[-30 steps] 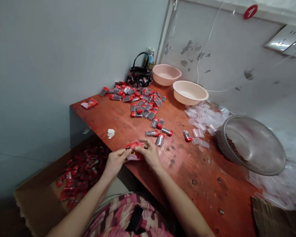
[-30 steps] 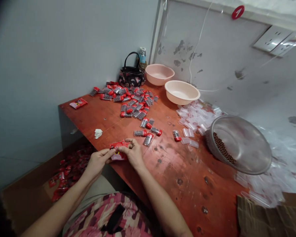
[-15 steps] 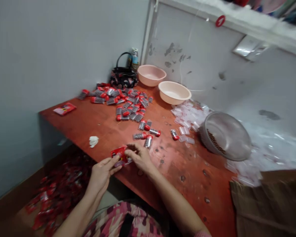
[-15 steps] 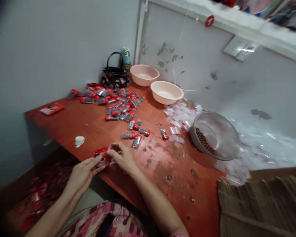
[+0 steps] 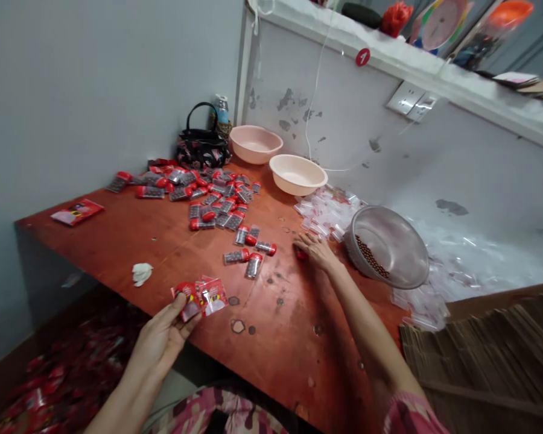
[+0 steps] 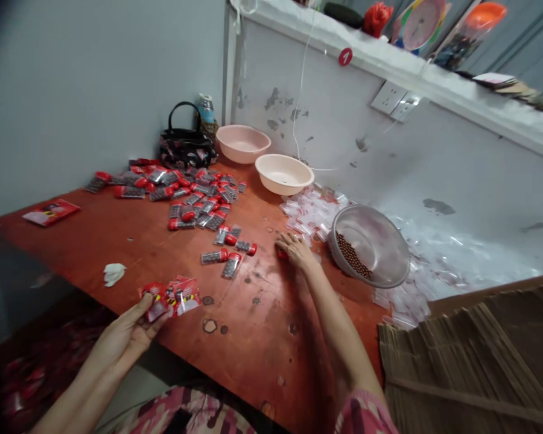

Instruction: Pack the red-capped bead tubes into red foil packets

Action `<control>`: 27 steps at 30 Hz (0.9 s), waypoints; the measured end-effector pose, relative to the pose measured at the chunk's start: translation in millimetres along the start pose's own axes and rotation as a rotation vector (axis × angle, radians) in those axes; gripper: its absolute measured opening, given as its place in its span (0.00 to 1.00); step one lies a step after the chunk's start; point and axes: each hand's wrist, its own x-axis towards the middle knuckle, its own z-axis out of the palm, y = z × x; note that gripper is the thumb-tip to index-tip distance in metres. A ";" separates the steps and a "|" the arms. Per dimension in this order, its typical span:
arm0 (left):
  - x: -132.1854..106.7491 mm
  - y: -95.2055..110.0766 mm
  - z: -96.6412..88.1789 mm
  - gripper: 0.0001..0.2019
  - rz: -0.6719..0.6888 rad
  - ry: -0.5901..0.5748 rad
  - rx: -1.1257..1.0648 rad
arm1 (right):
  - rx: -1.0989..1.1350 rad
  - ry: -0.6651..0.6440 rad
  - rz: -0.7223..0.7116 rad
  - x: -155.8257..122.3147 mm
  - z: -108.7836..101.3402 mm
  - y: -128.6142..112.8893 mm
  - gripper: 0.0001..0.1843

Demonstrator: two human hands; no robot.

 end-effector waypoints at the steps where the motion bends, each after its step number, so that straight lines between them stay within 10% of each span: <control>1: -1.3 0.4 0.7 0.07 -0.006 -0.008 -0.015 | 0.002 -0.028 -0.038 -0.3 0.1 2.1 0.18; 8: -5.8 -1.1 2.0 0.04 -0.032 -0.041 -0.077 | 0.046 0.005 -0.016 -14.3 19.3 -20.3 0.12; 13: -3.0 -5.6 5.7 0.02 -0.028 -0.036 -0.156 | 0.892 0.012 0.037 -60.2 41.4 -114.9 0.13; 18: -2.1 -8.3 11.0 0.02 -0.079 -0.038 -0.260 | 1.259 -0.138 0.034 -90.0 57.7 -198.2 0.11; 27: -6.3 -12.6 16.1 0.04 -0.058 -0.119 -0.280 | 1.281 -0.101 0.053 -87.2 68.5 -215.8 0.11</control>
